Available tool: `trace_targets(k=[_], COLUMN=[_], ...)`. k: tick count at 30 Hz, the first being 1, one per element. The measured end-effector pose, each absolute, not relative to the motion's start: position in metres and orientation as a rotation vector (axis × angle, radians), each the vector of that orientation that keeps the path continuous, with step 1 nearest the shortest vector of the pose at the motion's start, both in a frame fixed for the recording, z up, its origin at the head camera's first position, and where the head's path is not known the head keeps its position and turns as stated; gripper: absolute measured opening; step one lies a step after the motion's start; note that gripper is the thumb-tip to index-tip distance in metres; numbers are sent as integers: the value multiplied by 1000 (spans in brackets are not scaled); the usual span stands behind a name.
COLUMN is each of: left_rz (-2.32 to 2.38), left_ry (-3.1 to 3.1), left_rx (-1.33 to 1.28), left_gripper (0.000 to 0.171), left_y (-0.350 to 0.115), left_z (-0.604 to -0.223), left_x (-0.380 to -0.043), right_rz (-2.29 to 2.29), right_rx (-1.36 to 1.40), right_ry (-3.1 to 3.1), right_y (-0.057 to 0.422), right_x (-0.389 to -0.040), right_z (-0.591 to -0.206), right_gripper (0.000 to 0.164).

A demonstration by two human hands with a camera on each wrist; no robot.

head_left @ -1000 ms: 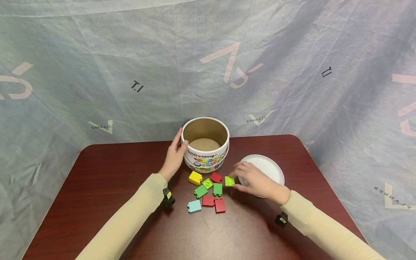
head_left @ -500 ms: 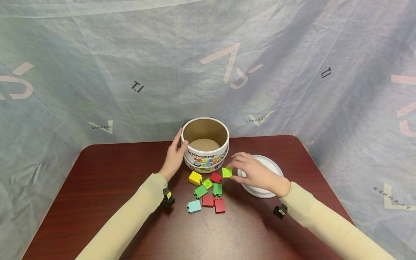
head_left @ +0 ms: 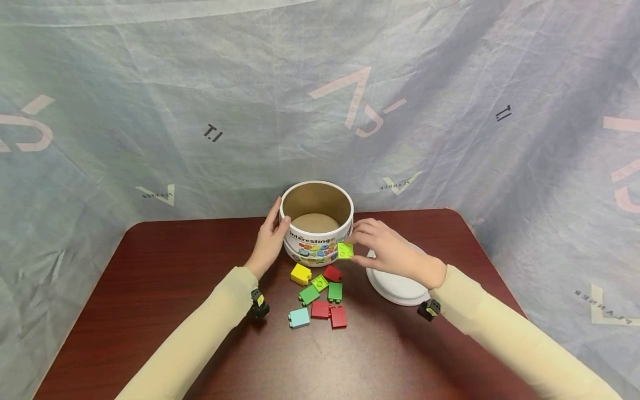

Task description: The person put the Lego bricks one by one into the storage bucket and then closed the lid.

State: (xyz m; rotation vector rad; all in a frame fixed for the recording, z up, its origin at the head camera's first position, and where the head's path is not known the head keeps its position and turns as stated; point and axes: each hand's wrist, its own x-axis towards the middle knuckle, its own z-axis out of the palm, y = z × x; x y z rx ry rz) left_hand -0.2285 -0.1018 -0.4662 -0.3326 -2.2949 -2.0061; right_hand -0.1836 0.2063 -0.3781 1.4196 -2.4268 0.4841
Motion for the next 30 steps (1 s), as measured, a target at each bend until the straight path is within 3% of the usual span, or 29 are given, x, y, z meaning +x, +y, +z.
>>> trace_targets(k=[30], left_rz=[-1990], left_ry=[-2294], left_rx=[-337], left_gripper=[65], left_y=[-99], left_z=[-463], left_x=[-228], right_rz=[467], right_rx=[1414], right_ry=[-2376], right_y=[180], right_x=[-233], right_z=[-333], right_gripper=[28])
